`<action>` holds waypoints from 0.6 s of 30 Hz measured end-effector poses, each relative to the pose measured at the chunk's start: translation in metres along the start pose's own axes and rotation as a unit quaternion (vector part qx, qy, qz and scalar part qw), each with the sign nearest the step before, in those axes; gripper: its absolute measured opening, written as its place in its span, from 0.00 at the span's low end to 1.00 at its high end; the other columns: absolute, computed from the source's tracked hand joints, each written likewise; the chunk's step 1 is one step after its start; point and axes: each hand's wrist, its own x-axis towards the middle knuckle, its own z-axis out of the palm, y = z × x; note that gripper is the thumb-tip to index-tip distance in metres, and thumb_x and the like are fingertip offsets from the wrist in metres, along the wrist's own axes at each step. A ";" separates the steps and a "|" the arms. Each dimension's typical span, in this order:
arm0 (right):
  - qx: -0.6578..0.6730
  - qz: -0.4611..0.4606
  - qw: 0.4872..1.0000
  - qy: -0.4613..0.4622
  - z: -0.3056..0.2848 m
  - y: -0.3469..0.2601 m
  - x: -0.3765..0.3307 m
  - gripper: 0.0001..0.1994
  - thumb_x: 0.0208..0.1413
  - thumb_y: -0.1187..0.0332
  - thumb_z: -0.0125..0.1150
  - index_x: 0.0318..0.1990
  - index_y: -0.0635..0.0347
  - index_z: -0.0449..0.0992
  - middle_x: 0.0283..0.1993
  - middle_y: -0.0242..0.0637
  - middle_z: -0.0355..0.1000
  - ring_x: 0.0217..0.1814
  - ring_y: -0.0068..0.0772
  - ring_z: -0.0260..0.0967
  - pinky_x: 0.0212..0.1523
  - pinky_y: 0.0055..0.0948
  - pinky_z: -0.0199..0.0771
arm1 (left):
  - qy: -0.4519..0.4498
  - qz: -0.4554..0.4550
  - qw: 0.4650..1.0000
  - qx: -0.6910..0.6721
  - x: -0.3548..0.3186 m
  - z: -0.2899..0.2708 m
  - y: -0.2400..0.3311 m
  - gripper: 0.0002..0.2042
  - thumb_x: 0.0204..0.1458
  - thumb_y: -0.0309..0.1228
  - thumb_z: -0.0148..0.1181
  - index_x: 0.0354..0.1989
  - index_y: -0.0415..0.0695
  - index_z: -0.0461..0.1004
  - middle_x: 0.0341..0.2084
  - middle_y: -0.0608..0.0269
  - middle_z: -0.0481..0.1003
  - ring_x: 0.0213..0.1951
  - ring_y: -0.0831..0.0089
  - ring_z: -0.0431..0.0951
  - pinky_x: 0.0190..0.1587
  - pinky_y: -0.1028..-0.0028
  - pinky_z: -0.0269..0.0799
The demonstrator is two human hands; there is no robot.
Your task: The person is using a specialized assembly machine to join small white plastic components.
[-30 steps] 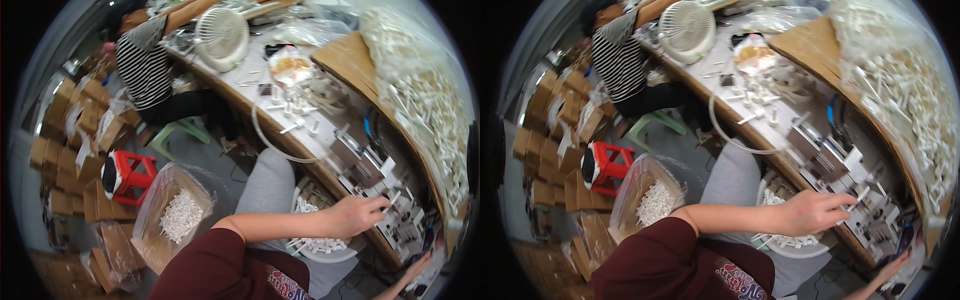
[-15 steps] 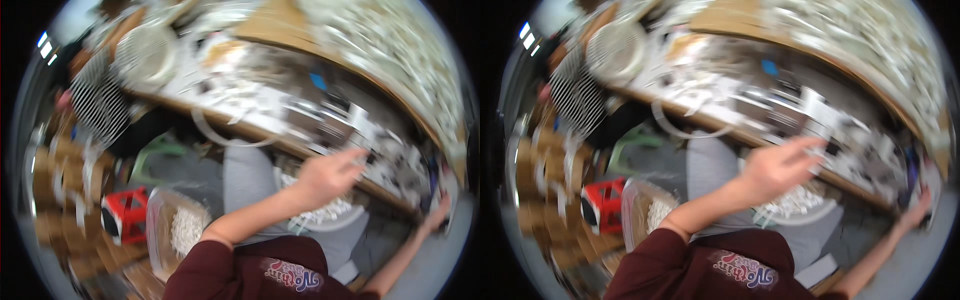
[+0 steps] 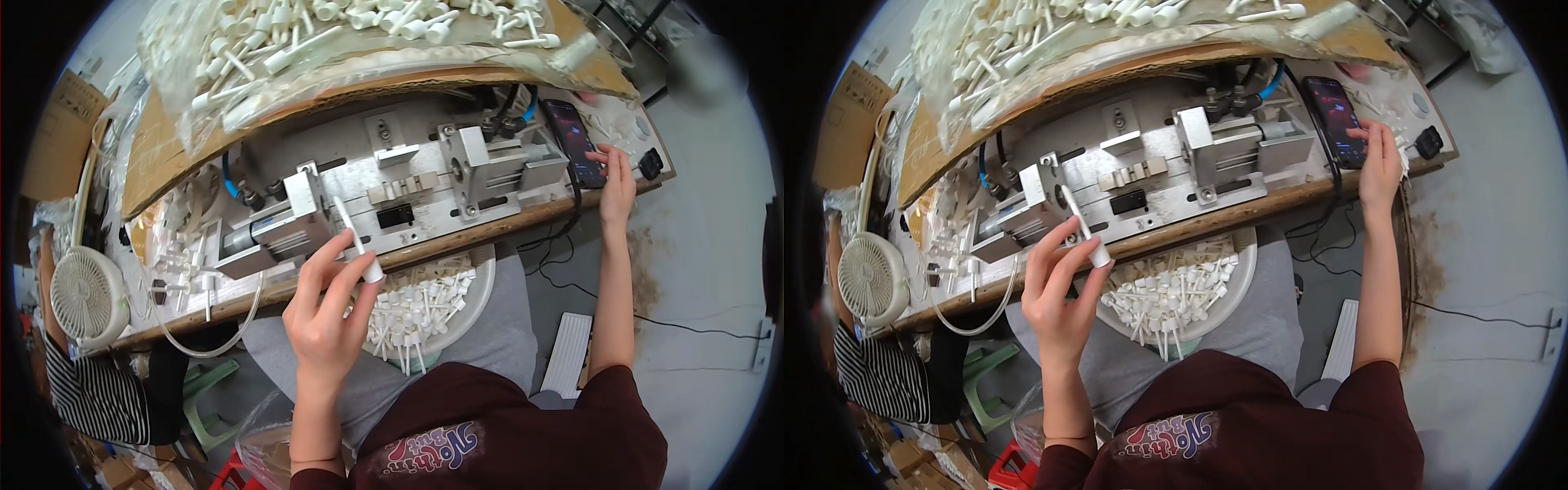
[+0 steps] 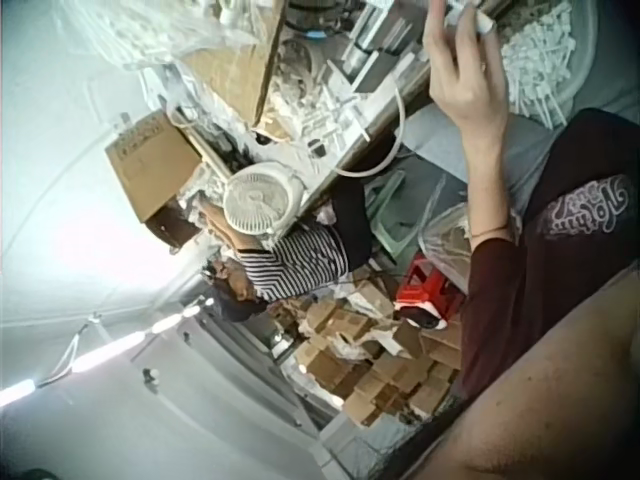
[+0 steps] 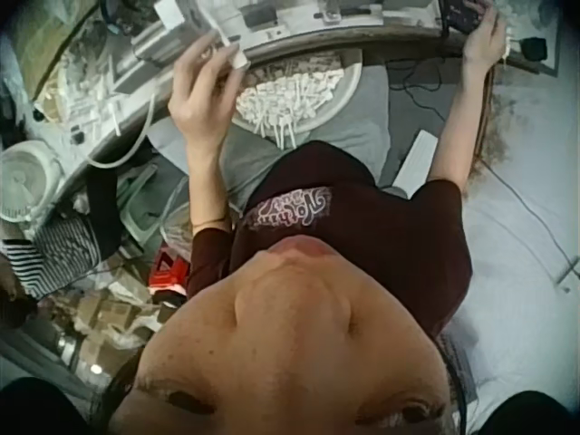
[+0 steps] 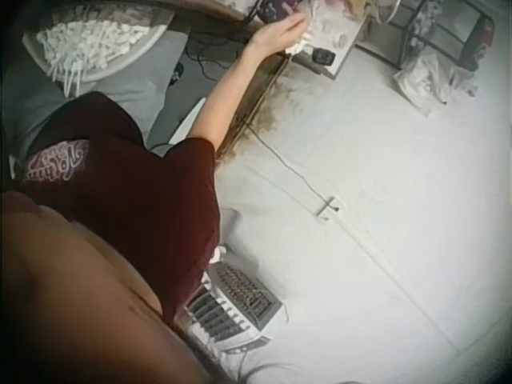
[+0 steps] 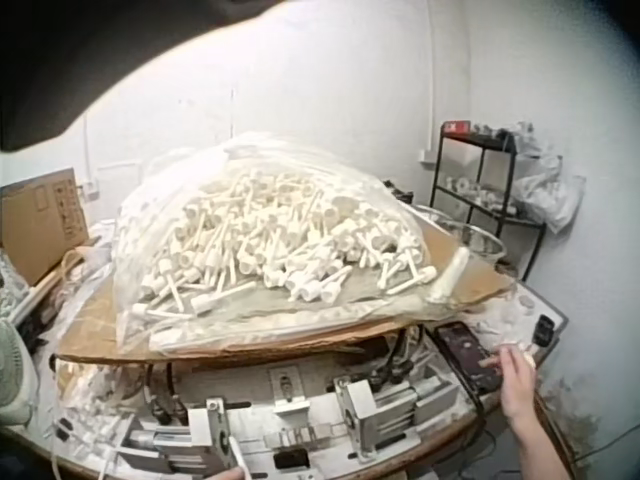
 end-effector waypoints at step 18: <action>0.037 -0.208 0.977 0.027 0.038 -0.113 0.027 0.10 0.66 0.67 0.57 0.49 0.60 0.78 0.45 0.33 0.77 0.44 0.23 0.70 0.46 0.22 0.67 | -0.006 0.040 0.998 0.044 0.022 0.008 0.005 0.15 0.43 0.20 0.71 0.43 0.38 0.82 0.51 0.54 0.79 0.39 0.65 0.83 0.40 0.73 0.80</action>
